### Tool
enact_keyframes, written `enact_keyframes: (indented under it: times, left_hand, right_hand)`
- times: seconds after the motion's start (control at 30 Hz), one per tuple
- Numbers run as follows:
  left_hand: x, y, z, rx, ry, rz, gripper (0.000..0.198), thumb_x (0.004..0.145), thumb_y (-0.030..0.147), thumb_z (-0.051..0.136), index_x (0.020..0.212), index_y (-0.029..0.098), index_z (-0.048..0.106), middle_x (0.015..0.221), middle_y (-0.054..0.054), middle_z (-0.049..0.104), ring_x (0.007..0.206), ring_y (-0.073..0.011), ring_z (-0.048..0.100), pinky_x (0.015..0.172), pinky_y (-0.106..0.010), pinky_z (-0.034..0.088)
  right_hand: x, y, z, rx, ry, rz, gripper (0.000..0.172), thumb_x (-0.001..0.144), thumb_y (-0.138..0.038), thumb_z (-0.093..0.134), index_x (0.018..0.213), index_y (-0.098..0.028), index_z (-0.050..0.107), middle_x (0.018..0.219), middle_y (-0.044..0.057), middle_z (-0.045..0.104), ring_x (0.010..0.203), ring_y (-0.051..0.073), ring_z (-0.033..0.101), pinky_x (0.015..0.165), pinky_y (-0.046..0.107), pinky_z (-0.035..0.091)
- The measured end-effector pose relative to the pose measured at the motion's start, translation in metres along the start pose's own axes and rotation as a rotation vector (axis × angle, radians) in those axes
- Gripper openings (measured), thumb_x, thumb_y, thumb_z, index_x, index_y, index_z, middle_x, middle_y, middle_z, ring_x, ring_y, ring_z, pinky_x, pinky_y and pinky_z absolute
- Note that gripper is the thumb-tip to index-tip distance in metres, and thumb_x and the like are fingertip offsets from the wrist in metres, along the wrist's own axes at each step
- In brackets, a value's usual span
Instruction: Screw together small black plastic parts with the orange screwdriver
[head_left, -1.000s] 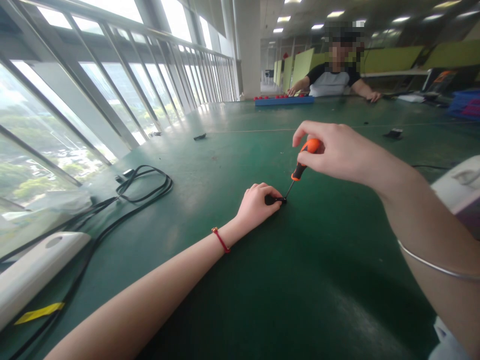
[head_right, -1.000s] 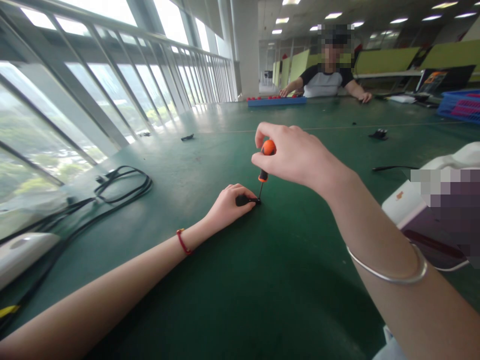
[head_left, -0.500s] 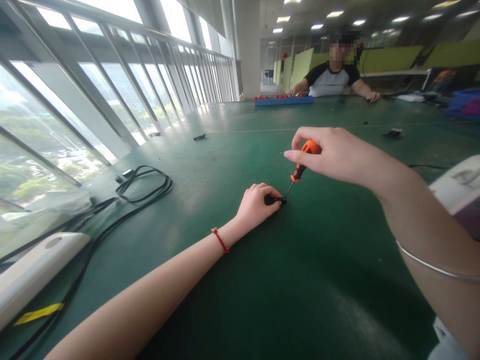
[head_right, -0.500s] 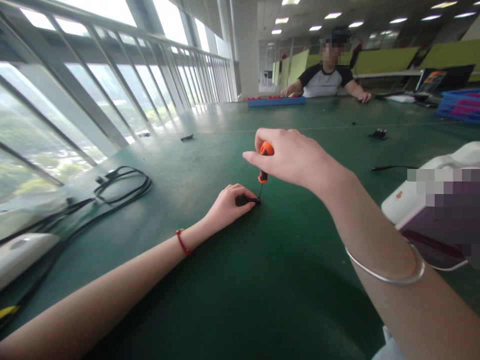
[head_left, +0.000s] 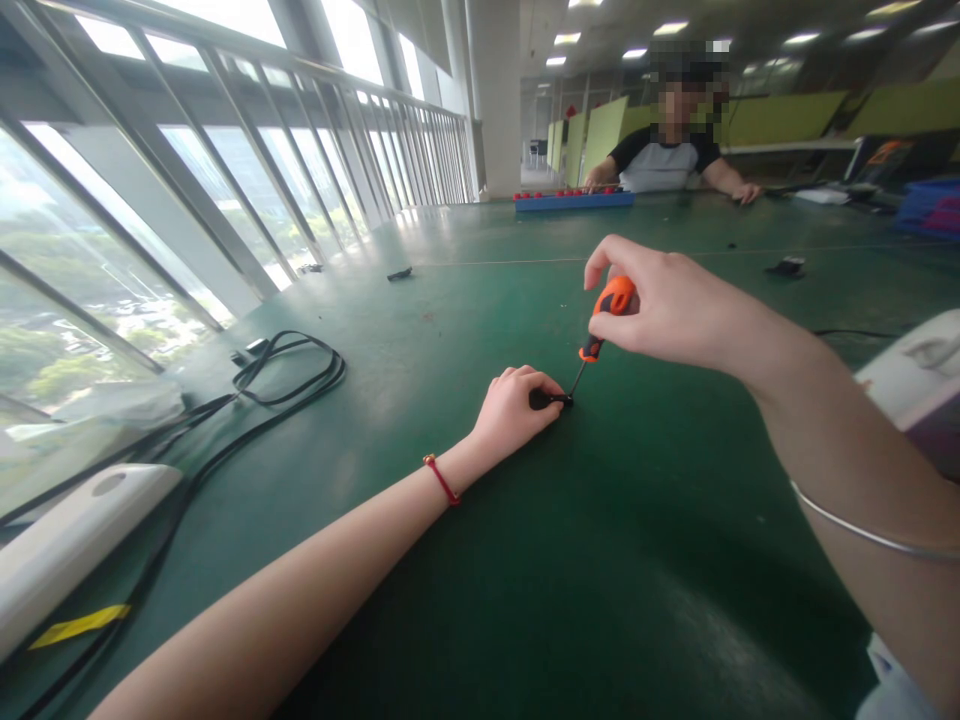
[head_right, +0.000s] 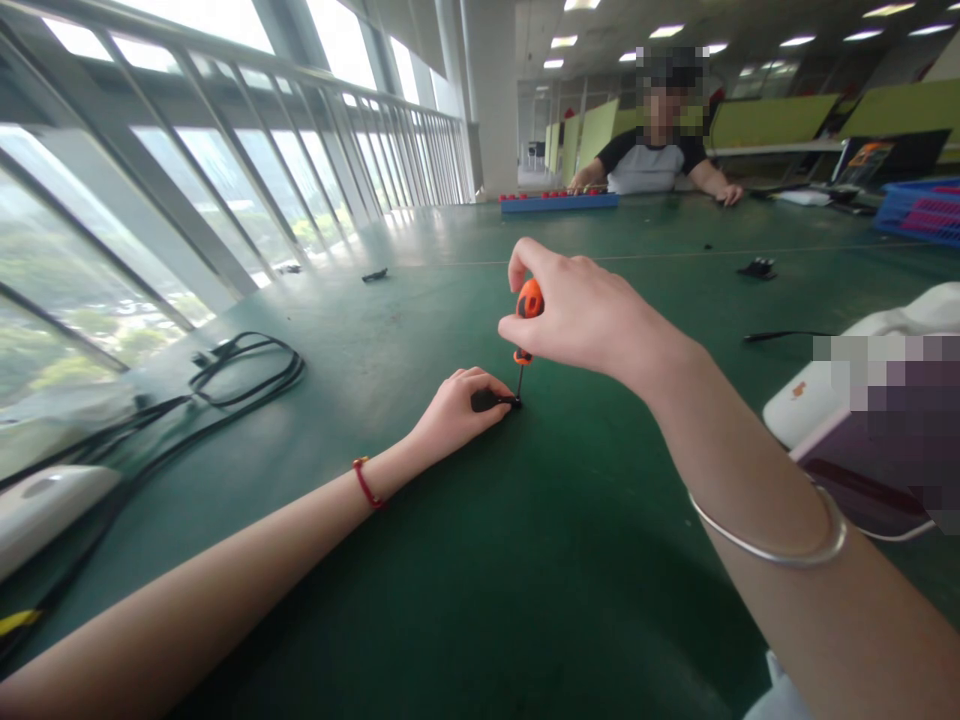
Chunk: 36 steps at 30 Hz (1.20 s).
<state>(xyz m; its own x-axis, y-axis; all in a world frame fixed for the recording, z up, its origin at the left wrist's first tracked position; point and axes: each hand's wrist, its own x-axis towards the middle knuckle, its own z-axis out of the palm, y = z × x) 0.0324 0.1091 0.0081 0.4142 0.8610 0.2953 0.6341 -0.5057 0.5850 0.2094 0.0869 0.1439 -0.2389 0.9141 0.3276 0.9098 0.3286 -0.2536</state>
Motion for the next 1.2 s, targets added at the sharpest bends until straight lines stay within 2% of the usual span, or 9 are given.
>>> enact_keyframes:
  times: [0.2,0.33,0.5,0.57,0.63,0.8,0.93,1.1,1.2]
  left_hand:
    - [0.0001,-0.0002,0.0009,-0.001,0.010,0.000,0.014,0.079,0.026,0.063,0.088,0.023,0.073,0.095,-0.001,0.069,0.094,-0.0209,0.057,0.091,-0.036,0.045]
    - [0.0001,-0.0004,0.0011,-0.003,0.010,0.001,0.014,0.080,0.027,0.062,0.088,0.023,0.073,0.094,-0.002,0.069,0.094,-0.0210,0.057,0.090,-0.036,0.045]
    - [0.0007,-0.0006,0.0013,-0.009,0.020,0.000,0.014,0.080,0.027,0.062,0.087,0.023,0.073,0.094,-0.001,0.069,0.094,-0.0208,0.057,0.090,-0.036,0.045]
    - [0.0010,-0.0002,0.0013,-0.012,0.018,-0.002,0.014,0.080,0.026,0.062,0.087,0.022,0.073,0.094,-0.001,0.069,0.094,-0.0208,0.057,0.089,-0.035,0.045]
    - [0.0011,0.0003,0.0012,-0.016,0.016,-0.002,0.013,0.081,0.027,0.062,0.087,0.022,0.073,0.094,-0.001,0.069,0.093,-0.0208,0.057,0.089,-0.035,0.045]
    - [0.0004,0.0006,0.0013,-0.022,0.014,-0.006,0.015,0.083,0.033,0.062,0.087,0.023,0.072,0.094,-0.001,0.070,0.094,-0.0210,0.057,0.090,-0.035,0.045]
    - [0.0007,0.0000,0.0016,-0.016,0.011,-0.001,0.015,0.083,0.032,0.062,0.087,0.023,0.073,0.093,-0.001,0.069,0.094,-0.0210,0.057,0.089,-0.035,0.045]
    - [0.0007,-0.0002,0.0021,-0.014,0.015,0.007,0.014,0.084,0.031,0.062,0.086,0.023,0.073,0.093,-0.001,0.069,0.093,-0.0207,0.057,0.090,-0.035,0.045]
    - [0.0004,0.0002,0.0017,-0.013,0.013,0.002,0.014,0.084,0.031,0.062,0.087,0.023,0.073,0.093,-0.001,0.069,0.093,-0.0207,0.057,0.090,-0.035,0.045]
  right_hand:
    - [-0.0001,0.0008,0.0005,0.003,0.006,-0.017,0.030,0.087,-0.046,0.045,0.077,-0.022,0.061,0.061,0.000,0.054,0.054,0.014,0.046,0.054,0.029,0.030]
    - [0.0000,-0.0010,0.0011,0.006,0.038,-0.006,0.023,0.079,-0.042,0.057,0.092,-0.025,0.062,0.067,-0.001,0.058,0.057,0.015,0.048,0.055,0.028,0.031]
    - [0.0000,-0.0014,0.0015,0.016,-0.007,0.012,0.028,0.085,-0.046,0.048,0.080,-0.024,0.064,0.063,0.000,0.057,0.058,0.015,0.050,0.056,0.029,0.031]
    - [0.0000,-0.0010,0.0015,0.012,0.011,0.010,0.019,0.079,-0.040,0.056,0.088,-0.025,0.064,0.066,-0.001,0.059,0.058,0.015,0.050,0.055,0.028,0.031]
    - [0.0001,-0.0007,0.0015,0.001,0.010,0.014,0.025,0.074,-0.039,0.062,0.095,-0.026,0.063,0.069,-0.002,0.060,0.058,0.015,0.050,0.055,0.028,0.031]
    - [0.0006,0.0000,0.0011,-0.001,-0.009,0.012,0.028,0.085,-0.048,0.048,0.082,-0.024,0.063,0.062,0.000,0.056,0.054,0.014,0.047,0.055,0.029,0.029]
    - [0.0011,0.0015,0.0016,-0.011,0.022,-0.003,0.020,0.079,-0.038,0.056,0.093,-0.025,0.061,0.067,-0.001,0.058,0.055,0.014,0.047,0.055,0.028,0.029]
    - [0.0005,0.0019,0.0000,-0.012,-0.007,-0.007,0.025,0.084,-0.045,0.051,0.079,-0.023,0.062,0.062,0.000,0.056,0.055,0.015,0.047,0.055,0.029,0.030]
    - [-0.0001,0.0015,-0.0007,0.012,-0.012,-0.016,0.019,0.079,-0.039,0.056,0.092,-0.025,0.063,0.067,-0.001,0.059,0.058,0.015,0.049,0.056,0.028,0.030]
